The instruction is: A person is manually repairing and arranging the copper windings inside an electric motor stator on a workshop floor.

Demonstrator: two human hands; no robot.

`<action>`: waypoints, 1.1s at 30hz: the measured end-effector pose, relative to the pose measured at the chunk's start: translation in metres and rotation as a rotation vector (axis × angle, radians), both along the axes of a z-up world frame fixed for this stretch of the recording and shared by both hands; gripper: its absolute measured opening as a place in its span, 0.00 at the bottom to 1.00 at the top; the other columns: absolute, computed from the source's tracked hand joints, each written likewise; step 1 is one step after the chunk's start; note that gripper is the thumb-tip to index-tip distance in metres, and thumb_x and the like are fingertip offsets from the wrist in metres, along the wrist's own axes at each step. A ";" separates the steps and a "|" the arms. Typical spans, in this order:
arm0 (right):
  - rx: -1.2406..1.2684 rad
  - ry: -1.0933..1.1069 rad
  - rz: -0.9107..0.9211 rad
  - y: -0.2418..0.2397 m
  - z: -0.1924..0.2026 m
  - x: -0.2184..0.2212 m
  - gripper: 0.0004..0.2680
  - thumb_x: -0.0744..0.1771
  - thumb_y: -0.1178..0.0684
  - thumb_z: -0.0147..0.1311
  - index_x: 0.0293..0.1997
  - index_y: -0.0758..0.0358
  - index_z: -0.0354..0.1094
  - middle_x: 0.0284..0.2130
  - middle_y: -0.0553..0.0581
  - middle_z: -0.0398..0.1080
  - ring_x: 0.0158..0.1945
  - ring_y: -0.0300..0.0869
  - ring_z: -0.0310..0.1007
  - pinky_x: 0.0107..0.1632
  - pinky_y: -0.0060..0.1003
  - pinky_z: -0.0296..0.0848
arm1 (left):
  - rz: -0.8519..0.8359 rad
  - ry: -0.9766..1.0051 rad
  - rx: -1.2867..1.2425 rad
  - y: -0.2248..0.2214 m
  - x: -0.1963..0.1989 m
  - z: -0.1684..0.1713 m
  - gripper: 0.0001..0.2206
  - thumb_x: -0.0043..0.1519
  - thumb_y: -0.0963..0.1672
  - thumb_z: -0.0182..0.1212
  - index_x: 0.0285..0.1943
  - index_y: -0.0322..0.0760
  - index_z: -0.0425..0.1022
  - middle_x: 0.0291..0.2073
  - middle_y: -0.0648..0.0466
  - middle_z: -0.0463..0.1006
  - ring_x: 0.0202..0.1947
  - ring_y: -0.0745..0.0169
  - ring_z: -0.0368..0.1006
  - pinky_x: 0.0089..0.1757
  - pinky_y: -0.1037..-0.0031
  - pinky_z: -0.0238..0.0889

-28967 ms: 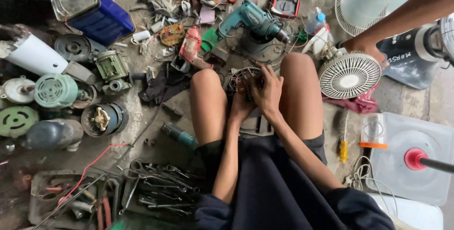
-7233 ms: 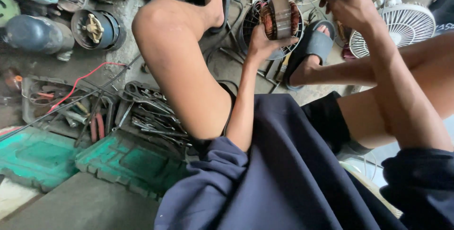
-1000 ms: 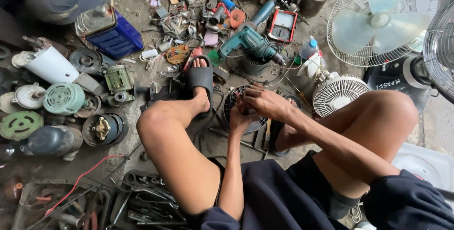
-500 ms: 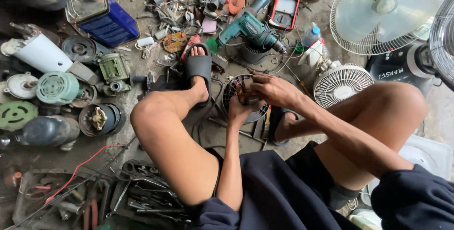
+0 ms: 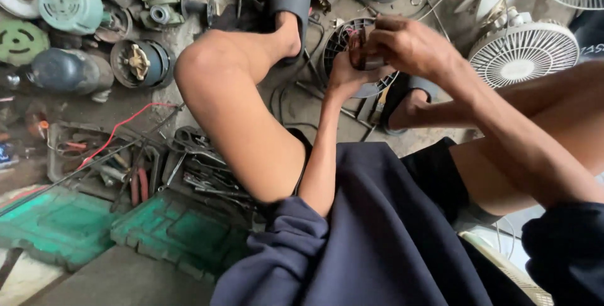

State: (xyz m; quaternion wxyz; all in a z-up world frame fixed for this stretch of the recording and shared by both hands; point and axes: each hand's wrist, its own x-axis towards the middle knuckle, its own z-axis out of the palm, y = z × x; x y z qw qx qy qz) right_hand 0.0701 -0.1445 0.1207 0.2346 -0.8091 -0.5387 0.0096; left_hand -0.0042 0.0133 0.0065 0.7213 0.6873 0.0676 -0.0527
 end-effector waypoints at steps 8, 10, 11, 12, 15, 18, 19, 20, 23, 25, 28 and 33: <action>-0.023 0.002 -0.068 -0.006 -0.013 0.001 0.02 0.66 0.64 0.62 0.40 0.69 0.76 0.38 0.59 0.73 0.39 0.45 0.74 0.49 0.38 0.80 | 0.002 -0.034 0.042 0.001 0.001 0.009 0.18 0.43 0.47 0.80 0.39 0.34 0.84 0.29 0.55 0.86 0.29 0.68 0.82 0.32 0.80 0.70; -0.040 0.036 -0.087 -0.016 0.005 -0.004 0.04 0.65 0.65 0.61 0.41 0.71 0.76 0.39 0.60 0.73 0.37 0.49 0.74 0.46 0.42 0.79 | -0.025 -0.034 -0.022 0.000 -0.002 0.031 0.17 0.45 0.45 0.79 0.40 0.32 0.84 0.31 0.54 0.87 0.31 0.69 0.82 0.35 0.81 0.71; -0.057 0.060 -0.105 -0.021 0.014 -0.005 0.05 0.64 0.66 0.61 0.42 0.72 0.75 0.40 0.62 0.72 0.36 0.53 0.75 0.42 0.45 0.77 | -0.050 -0.044 -0.086 0.000 -0.002 0.042 0.16 0.47 0.43 0.79 0.42 0.30 0.85 0.32 0.54 0.87 0.33 0.70 0.83 0.37 0.83 0.73; -0.053 0.062 -0.103 -0.016 0.008 -0.006 0.05 0.64 0.66 0.61 0.42 0.72 0.75 0.40 0.62 0.72 0.36 0.53 0.75 0.42 0.45 0.77 | -0.049 -0.042 -0.082 0.002 -0.002 0.034 0.16 0.47 0.43 0.79 0.42 0.30 0.85 0.32 0.54 0.87 0.33 0.70 0.83 0.37 0.83 0.73; 0.003 0.014 -0.126 -0.016 -0.001 -0.008 0.04 0.64 0.64 0.63 0.40 0.71 0.75 0.38 0.61 0.70 0.38 0.51 0.72 0.48 0.45 0.76 | -0.038 -0.050 -0.183 -0.004 -0.004 0.019 0.15 0.46 0.38 0.77 0.42 0.26 0.83 0.32 0.51 0.86 0.31 0.68 0.79 0.34 0.80 0.72; -0.002 0.120 -0.081 -0.019 0.004 -0.006 0.05 0.64 0.64 0.62 0.42 0.70 0.75 0.39 0.61 0.69 0.38 0.51 0.72 0.44 0.45 0.74 | -0.049 -0.039 -0.178 -0.002 -0.003 0.024 0.18 0.46 0.41 0.79 0.44 0.26 0.82 0.35 0.50 0.86 0.36 0.65 0.82 0.38 0.80 0.73; -0.039 0.058 -0.101 -0.023 0.006 -0.007 0.04 0.65 0.64 0.62 0.42 0.70 0.76 0.39 0.60 0.71 0.37 0.50 0.73 0.44 0.43 0.76 | -0.053 -0.048 -0.158 -0.004 -0.004 0.029 0.17 0.47 0.41 0.79 0.43 0.28 0.83 0.34 0.52 0.87 0.35 0.67 0.82 0.38 0.80 0.74; -0.074 -0.014 -0.121 -0.027 0.009 -0.006 0.05 0.66 0.65 0.61 0.43 0.69 0.78 0.39 0.60 0.72 0.35 0.49 0.74 0.43 0.42 0.78 | -0.058 -0.065 -0.139 -0.005 -0.002 0.035 0.16 0.47 0.41 0.79 0.42 0.30 0.84 0.33 0.54 0.87 0.34 0.68 0.83 0.38 0.80 0.74; 0.037 0.018 -0.100 -0.011 0.002 -0.012 0.02 0.67 0.64 0.60 0.41 0.70 0.74 0.40 0.61 0.71 0.41 0.53 0.73 0.50 0.46 0.75 | -0.014 -0.017 -0.078 0.001 -0.004 0.029 0.13 0.46 0.40 0.75 0.39 0.28 0.84 0.28 0.53 0.85 0.28 0.71 0.77 0.32 0.80 0.69; 0.006 0.021 -0.113 -0.019 0.000 -0.001 0.03 0.66 0.65 0.61 0.42 0.69 0.76 0.42 0.61 0.74 0.40 0.51 0.76 0.48 0.43 0.78 | -0.045 -0.040 -0.096 0.000 0.001 0.035 0.15 0.47 0.41 0.77 0.41 0.29 0.84 0.30 0.52 0.86 0.30 0.69 0.80 0.34 0.81 0.71; 0.034 0.205 -0.199 -0.053 0.019 0.008 0.05 0.68 0.69 0.63 0.46 0.73 0.78 0.41 0.62 0.76 0.36 0.47 0.74 0.41 0.39 0.75 | -0.055 -0.068 -0.054 0.002 -0.004 0.032 0.19 0.46 0.45 0.80 0.44 0.32 0.84 0.34 0.53 0.87 0.34 0.68 0.83 0.37 0.80 0.74; -0.361 0.089 -0.483 -0.156 -0.038 0.031 0.08 0.79 0.51 0.67 0.58 0.67 0.82 0.43 0.60 0.81 0.30 0.46 0.78 0.26 0.39 0.77 | -0.068 -0.097 0.009 0.003 -0.005 0.031 0.19 0.45 0.49 0.79 0.40 0.34 0.85 0.31 0.53 0.87 0.30 0.68 0.84 0.34 0.79 0.75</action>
